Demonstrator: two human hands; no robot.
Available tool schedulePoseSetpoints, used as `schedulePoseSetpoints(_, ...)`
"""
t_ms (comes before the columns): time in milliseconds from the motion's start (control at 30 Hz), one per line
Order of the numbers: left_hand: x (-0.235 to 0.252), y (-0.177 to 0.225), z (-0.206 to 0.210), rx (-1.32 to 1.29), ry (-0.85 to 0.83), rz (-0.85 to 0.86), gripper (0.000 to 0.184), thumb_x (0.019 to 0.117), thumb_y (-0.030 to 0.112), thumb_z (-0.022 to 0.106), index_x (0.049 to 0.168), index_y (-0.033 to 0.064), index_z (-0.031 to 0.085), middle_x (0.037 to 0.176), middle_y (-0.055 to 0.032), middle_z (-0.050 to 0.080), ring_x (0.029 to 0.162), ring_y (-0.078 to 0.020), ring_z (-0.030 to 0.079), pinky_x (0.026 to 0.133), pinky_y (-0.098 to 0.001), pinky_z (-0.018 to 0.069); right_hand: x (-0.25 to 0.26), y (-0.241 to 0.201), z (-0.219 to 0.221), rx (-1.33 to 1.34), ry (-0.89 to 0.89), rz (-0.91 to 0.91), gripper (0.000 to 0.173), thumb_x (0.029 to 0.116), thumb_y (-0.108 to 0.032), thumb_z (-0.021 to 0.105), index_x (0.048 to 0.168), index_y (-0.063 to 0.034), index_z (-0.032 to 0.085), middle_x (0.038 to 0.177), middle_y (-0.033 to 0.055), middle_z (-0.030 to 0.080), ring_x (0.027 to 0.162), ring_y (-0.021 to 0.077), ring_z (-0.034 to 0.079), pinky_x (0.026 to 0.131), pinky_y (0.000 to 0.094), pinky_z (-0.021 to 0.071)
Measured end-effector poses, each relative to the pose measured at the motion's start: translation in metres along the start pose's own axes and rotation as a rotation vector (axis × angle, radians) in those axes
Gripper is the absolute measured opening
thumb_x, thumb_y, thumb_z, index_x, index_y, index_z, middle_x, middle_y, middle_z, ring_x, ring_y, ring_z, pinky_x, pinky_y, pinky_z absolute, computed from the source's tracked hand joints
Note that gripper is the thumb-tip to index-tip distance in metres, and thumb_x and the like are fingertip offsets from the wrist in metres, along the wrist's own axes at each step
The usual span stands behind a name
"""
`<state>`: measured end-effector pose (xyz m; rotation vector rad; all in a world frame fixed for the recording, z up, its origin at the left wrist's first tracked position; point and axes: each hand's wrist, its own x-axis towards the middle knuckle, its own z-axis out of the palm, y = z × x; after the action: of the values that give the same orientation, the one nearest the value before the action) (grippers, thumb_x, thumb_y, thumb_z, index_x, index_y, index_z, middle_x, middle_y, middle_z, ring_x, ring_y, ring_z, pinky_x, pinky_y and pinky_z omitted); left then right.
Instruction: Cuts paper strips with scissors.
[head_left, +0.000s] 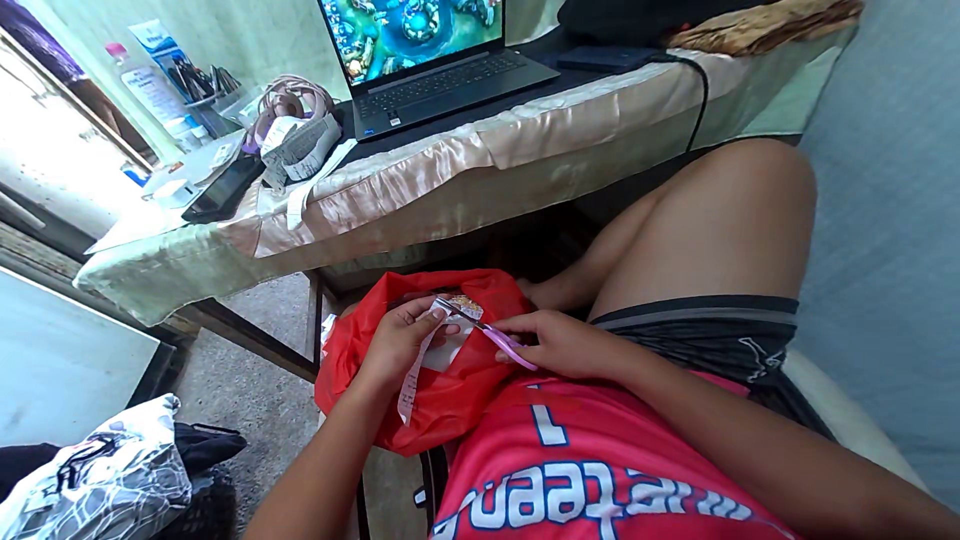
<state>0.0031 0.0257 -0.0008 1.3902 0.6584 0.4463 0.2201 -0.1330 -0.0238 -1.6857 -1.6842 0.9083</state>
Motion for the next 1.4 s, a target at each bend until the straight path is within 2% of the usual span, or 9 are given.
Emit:
schedulePoseSetpoints(467, -0.0008, 0.0006, 0.0001, -0.005, 0.004, 0.006, 0.025, 0.1044, 0.008, 0.057, 0.126, -0.0015, 0.065, 0.112, -0.0159, 0.073, 0.094, -0.0253, 0.074, 0.084, -0.0393, 0.063, 0.0006, 0.0009, -0.0004, 0.003, 0.019, 0.003, 0.033, 0.1008, -0.035, 0.066, 0.128, -0.0173, 0.07, 0.094, -0.0024, 0.071, 0.08, 0.0034, 0.063, 0.077, 0.0252, 0.0539)
schedulePoseSetpoints(733, -0.0002, 0.0006, 0.0001, -0.003, 0.008, -0.006, 0.028, 0.1045, 0.009, 0.057, 0.13, -0.0009, 0.064, 0.115, -0.0156, 0.072, 0.096, -0.026, 0.074, 0.084, -0.0393, 0.0629, 0.0006, 0.0004, 0.003, 0.007, 0.004, -0.008, 0.047, 0.0979, -0.044, 0.067, 0.137, -0.0176, 0.065, 0.107, -0.0013, 0.072, 0.089, 0.0036, 0.066, 0.084, 0.0267, 0.0554)
schedulePoseSetpoints(1267, 0.0, -0.0003, -0.0005, 0.011, -0.005, 0.011, 0.027, 0.105, 0.009, 0.056, 0.129, -0.0009, 0.065, 0.114, -0.0154, 0.073, 0.095, -0.0254, 0.074, 0.084, -0.0389, 0.0629, 0.0007, 0.0025, 0.0022, -0.02, 0.036, 0.006, 0.033, 0.1014, -0.036, 0.064, 0.129, -0.0182, 0.07, 0.095, -0.002, 0.07, 0.08, 0.0044, 0.063, 0.077, 0.0269, 0.054)
schedulePoseSetpoints(1400, -0.0005, -0.0001, 0.0002, 0.01, -0.002, 0.009, 0.027, 0.105, 0.009, 0.056, 0.129, -0.0009, 0.064, 0.114, -0.0155, 0.073, 0.095, -0.0252, 0.074, 0.084, -0.039, 0.0629, 0.0003, 0.0025, 0.0031, 0.012, 0.011, -0.001, 0.037, 0.1005, -0.039, 0.065, 0.131, -0.0178, 0.068, 0.096, -0.0023, 0.07, 0.08, 0.0036, 0.063, 0.077, 0.0252, 0.0545)
